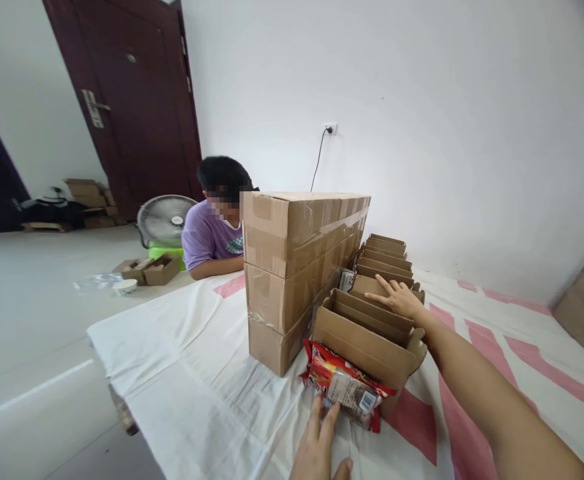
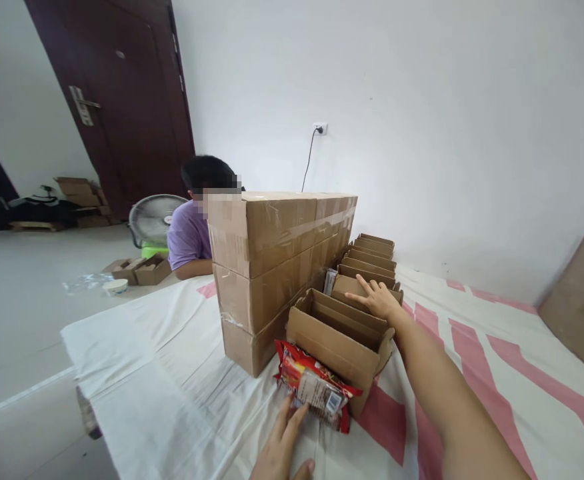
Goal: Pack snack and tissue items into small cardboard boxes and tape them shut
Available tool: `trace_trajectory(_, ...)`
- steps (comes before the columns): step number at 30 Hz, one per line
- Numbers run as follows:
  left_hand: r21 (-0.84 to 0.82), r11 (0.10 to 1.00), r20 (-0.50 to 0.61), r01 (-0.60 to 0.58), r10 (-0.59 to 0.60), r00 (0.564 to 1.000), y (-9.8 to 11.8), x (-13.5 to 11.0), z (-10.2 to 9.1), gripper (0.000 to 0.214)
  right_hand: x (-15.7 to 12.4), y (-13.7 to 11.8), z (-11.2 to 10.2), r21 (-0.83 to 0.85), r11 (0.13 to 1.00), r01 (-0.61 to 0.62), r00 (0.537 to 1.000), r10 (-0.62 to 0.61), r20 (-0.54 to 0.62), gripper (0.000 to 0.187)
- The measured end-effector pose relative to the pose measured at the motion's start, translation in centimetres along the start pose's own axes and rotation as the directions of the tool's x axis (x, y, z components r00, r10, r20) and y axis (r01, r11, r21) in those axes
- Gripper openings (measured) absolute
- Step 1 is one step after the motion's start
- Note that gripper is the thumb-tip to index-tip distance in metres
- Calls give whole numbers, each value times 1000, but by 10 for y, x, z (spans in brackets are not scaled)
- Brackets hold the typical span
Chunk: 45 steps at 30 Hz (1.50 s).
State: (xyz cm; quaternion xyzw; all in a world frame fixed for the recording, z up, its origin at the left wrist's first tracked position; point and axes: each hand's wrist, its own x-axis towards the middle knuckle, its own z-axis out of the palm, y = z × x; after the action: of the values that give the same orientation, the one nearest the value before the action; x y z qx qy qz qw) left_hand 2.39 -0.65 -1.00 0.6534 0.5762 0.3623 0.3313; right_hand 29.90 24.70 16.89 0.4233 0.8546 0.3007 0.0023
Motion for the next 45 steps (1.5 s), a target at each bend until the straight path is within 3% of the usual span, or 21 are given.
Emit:
trace_trajectory(10,2,999,12,-51,51,999,-6,0,4,83,8,7,13,64,997,-38,999,37,12,81)
trace_trajectory(21,32,997,19,-66,66,998,-5,-1,7,82,-3,-14,19,97,989,-115,990,106,92,57)
trace_trajectory(30,168,986,186,-15,-16,982,6,0,-2,87,2,-27,21,74,979,-189,978,180,104,56)
trace_trajectory(38,184,983,187,-4,-31,982,7,1,-2,88,6,-31,18,177,969,-171,985,164,55,52)
trace_trajectory(45,204,979,170,-7,-29,985,12,0,-5,87,5,-24,25,398,897,-194,969,240,-67,50)
